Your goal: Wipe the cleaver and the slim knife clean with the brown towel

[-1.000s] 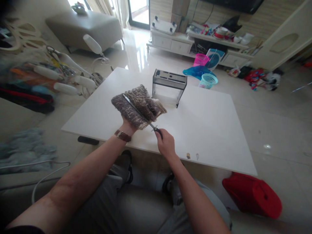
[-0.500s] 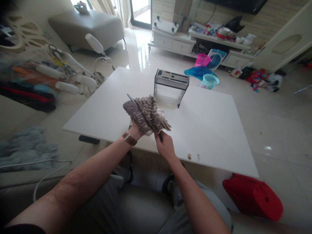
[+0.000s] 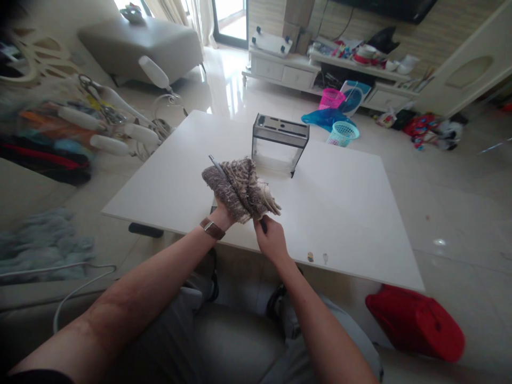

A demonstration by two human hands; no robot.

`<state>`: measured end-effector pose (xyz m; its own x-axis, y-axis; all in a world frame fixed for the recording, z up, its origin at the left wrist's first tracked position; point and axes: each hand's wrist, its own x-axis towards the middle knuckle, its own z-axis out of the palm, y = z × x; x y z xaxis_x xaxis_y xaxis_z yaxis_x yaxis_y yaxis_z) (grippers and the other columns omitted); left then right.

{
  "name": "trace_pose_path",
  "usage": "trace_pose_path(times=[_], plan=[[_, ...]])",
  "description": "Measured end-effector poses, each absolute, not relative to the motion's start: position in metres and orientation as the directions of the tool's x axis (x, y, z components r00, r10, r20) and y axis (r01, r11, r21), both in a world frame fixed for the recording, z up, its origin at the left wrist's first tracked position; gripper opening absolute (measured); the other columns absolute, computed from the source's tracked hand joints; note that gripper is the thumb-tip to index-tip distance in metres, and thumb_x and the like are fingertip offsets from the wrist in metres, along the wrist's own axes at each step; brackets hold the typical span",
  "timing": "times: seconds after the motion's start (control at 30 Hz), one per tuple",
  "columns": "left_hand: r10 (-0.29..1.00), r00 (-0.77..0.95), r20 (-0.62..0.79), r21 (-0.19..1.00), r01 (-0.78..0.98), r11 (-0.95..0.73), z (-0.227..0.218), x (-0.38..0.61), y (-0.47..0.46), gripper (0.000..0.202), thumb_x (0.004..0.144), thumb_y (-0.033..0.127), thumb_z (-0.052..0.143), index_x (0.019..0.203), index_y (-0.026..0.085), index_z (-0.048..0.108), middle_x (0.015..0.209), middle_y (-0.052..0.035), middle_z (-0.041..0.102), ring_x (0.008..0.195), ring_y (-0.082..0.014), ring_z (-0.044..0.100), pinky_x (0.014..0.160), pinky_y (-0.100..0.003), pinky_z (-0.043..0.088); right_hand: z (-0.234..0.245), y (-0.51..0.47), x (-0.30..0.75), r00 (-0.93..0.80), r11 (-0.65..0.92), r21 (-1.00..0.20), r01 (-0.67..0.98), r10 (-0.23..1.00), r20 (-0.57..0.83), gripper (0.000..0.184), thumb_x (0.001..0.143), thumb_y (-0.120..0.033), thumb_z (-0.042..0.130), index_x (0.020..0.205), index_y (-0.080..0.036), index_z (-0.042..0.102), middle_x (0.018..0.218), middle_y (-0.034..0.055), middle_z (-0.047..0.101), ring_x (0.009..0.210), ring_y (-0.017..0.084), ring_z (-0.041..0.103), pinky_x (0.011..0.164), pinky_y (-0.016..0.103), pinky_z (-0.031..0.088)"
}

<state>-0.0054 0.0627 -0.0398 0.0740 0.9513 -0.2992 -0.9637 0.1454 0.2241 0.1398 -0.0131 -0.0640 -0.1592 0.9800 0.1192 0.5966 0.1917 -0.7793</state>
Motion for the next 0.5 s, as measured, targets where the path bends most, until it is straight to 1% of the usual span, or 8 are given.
trace_pose_path(times=[0.1,0.2,0.27,0.33,0.4,0.5], plan=[[0.943,0.061,-0.327,0.210,-0.968,0.136,-0.037,-0.004,0.061,0.063,0.096,0.061,0.031,0.122,0.019,0.071,0.121,-0.0133,0.074,0.133,-0.0360,0.058,0.112,-0.058,0.046,-0.064,-0.013,0.140,-0.158,0.188,-0.783,0.594,0.981,0.115,0.038,0.098,-0.045,0.049,0.072,-0.019,0.056,0.062,0.0009,0.059,0.058,0.014,0.047,0.058,0.028,0.028],[0.941,0.017,-0.337,0.211,-0.973,0.093,-0.038,-0.004,0.061,0.063,0.095,0.063,0.034,0.120,0.020,0.071,0.120,-0.0121,0.075,0.132,-0.0363,0.059,0.110,-0.057,0.048,-0.063,-0.013,0.140,-0.164,0.188,-0.785,0.590,0.980,0.111,0.038,0.098,-0.045,0.049,0.073,-0.019,0.058,0.063,0.0013,0.061,0.058,0.013,0.048,0.058,0.028,0.028],[0.941,0.002,-0.339,0.218,-0.973,0.080,-0.039,-0.004,0.062,0.063,0.093,0.065,0.036,0.119,0.020,0.072,0.120,-0.0118,0.075,0.132,-0.0369,0.059,0.110,-0.057,0.048,-0.062,-0.013,0.140,-0.167,0.185,-0.786,0.590,0.980,0.105,0.038,0.099,-0.046,0.049,0.074,-0.018,0.059,0.064,0.0015,0.061,0.059,0.014,0.048,0.058,0.028,0.029],[0.941,0.005,-0.338,0.229,-0.970,0.087,-0.039,-0.004,0.062,0.065,0.094,0.066,0.034,0.119,0.020,0.072,0.120,-0.0124,0.075,0.132,-0.0375,0.058,0.110,-0.058,0.048,-0.060,-0.012,0.140,-0.168,0.172,-0.787,0.593,0.982,0.088,0.037,0.098,-0.046,0.050,0.075,-0.018,0.060,0.065,0.0018,0.062,0.060,0.014,0.050,0.059,0.028,0.031],[0.940,0.011,-0.341,0.245,-0.964,0.100,-0.036,-0.006,0.063,0.068,0.095,0.065,0.028,0.120,0.020,0.072,0.120,-0.0133,0.075,0.134,-0.0381,0.057,0.110,-0.060,0.047,-0.059,-0.012,0.139,-0.164,0.156,-0.785,0.599,0.984,0.070,0.032,0.096,-0.046,0.053,0.082,-0.018,0.063,0.068,0.0018,0.064,0.062,0.015,0.053,0.060,0.027,0.033],[0.937,-0.005,-0.349,0.278,-0.956,0.098,-0.029,-0.013,0.064,0.074,0.096,0.066,0.021,0.122,0.019,0.071,0.123,-0.0140,0.074,0.137,-0.0390,0.054,0.112,-0.063,0.044,-0.057,-0.012,0.138,-0.151,0.147,-0.790,0.595,0.986,0.070,0.027,0.093,-0.046,0.059,0.100,-0.020,0.064,0.073,0.0007,0.066,0.064,0.016,0.056,0.063,0.027,0.035]])
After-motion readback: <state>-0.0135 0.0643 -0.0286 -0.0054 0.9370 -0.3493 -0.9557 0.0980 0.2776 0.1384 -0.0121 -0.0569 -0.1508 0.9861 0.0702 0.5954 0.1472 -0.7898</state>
